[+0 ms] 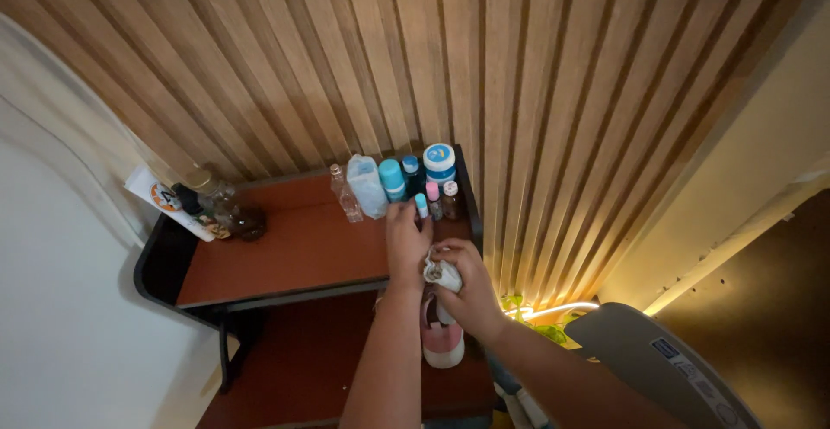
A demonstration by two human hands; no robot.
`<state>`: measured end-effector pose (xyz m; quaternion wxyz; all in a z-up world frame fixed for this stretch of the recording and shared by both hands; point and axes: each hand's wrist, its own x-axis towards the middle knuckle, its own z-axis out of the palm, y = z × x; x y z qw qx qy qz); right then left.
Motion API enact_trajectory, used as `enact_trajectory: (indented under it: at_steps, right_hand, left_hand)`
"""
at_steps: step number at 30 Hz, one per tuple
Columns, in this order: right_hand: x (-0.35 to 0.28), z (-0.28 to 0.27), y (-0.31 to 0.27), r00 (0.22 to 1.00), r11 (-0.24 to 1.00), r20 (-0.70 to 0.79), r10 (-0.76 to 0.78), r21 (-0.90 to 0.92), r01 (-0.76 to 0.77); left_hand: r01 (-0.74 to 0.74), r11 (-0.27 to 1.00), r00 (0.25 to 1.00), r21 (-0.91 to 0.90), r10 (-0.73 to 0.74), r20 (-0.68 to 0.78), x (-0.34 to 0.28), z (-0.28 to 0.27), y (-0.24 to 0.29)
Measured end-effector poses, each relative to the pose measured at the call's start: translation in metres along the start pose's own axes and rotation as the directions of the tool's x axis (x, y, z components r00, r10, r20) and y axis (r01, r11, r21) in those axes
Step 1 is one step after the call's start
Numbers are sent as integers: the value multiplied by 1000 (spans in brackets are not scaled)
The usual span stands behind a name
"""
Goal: The person cleans various items on a wooden shelf and a blue chair using a white cloth, including small bottles and a brown pouch. They then pick up a pair of light blue sneakers from a black table and wipe them thoroughly with the cloth before placing them on the shelf.
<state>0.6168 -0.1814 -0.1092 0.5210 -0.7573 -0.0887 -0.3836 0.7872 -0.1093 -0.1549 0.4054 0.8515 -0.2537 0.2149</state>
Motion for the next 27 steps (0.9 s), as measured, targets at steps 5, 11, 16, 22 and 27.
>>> enact_trajectory:
  at_steps: [5,11,16,22,27]
  right_hand:
    - [1,-1,7,1000,1000,10,-10,-3,10]
    - [2,0,4,1000,1000,5,3,22,-3]
    - [3,2,-3,999,996,-11,44,75,-43]
    - [-3,-17,-67,993,964,-6,120,238,-115]
    - [-17,-41,-127,747,463,217,629,667,-584]
  left_hand:
    - [40,999,999,-15,-40,25,1,-18,20]
    - [85,996,994,-6,-84,66,4,-19,21]
    - [146,988,987,-52,-142,80,-11,-35,26]
    - [177,940,978,-291,-201,-54,-82,-135,136]
    - [392,641,918,-659,-321,234,-153,-126,157]
